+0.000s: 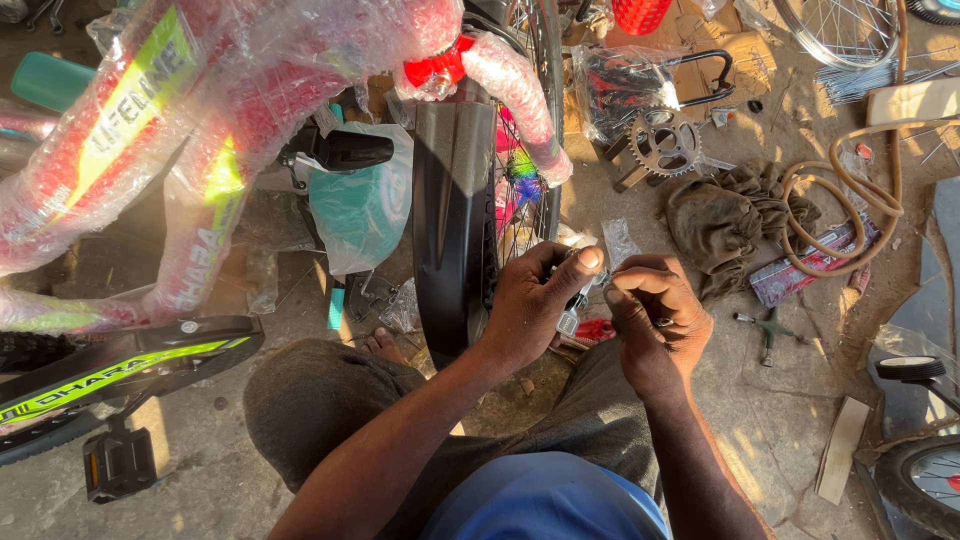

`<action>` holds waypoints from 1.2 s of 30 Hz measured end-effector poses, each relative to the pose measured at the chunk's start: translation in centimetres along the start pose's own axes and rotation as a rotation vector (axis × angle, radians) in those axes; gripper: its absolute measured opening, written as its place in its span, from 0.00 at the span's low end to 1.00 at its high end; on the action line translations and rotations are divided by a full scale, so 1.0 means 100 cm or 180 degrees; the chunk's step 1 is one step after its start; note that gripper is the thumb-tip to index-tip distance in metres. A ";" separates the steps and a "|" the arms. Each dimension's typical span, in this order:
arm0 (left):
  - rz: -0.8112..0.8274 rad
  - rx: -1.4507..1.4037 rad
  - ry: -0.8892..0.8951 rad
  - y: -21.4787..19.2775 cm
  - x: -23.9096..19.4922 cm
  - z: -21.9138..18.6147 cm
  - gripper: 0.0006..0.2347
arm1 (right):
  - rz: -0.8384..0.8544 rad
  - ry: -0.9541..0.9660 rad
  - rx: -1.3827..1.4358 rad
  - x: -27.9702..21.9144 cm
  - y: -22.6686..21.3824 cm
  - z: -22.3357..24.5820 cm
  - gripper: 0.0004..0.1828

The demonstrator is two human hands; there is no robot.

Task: The person assembles a bicycle by attaching a bell to the handlebar and tightening it with a screwdriver. They then remove protective bubble wrap from the handlebar and stem, adjust the handlebar position, and tighten the stem bolts using a wrench.

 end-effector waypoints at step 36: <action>0.0837 -0.1301 0.0752 -0.007 -0.035 -0.101 0.29 | -0.0357 -0.0253 -0.0051 0.025 0.006 0.042 0.11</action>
Point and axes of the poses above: each hand's wrist, its own x-axis towards the middle knuckle, its own y-axis out of the palm, z = x × y, the point moved 10 cm from there along x, towards the middle knuckle, and after that the axes turned 9 degrees about -z, right-handed, at the moved point
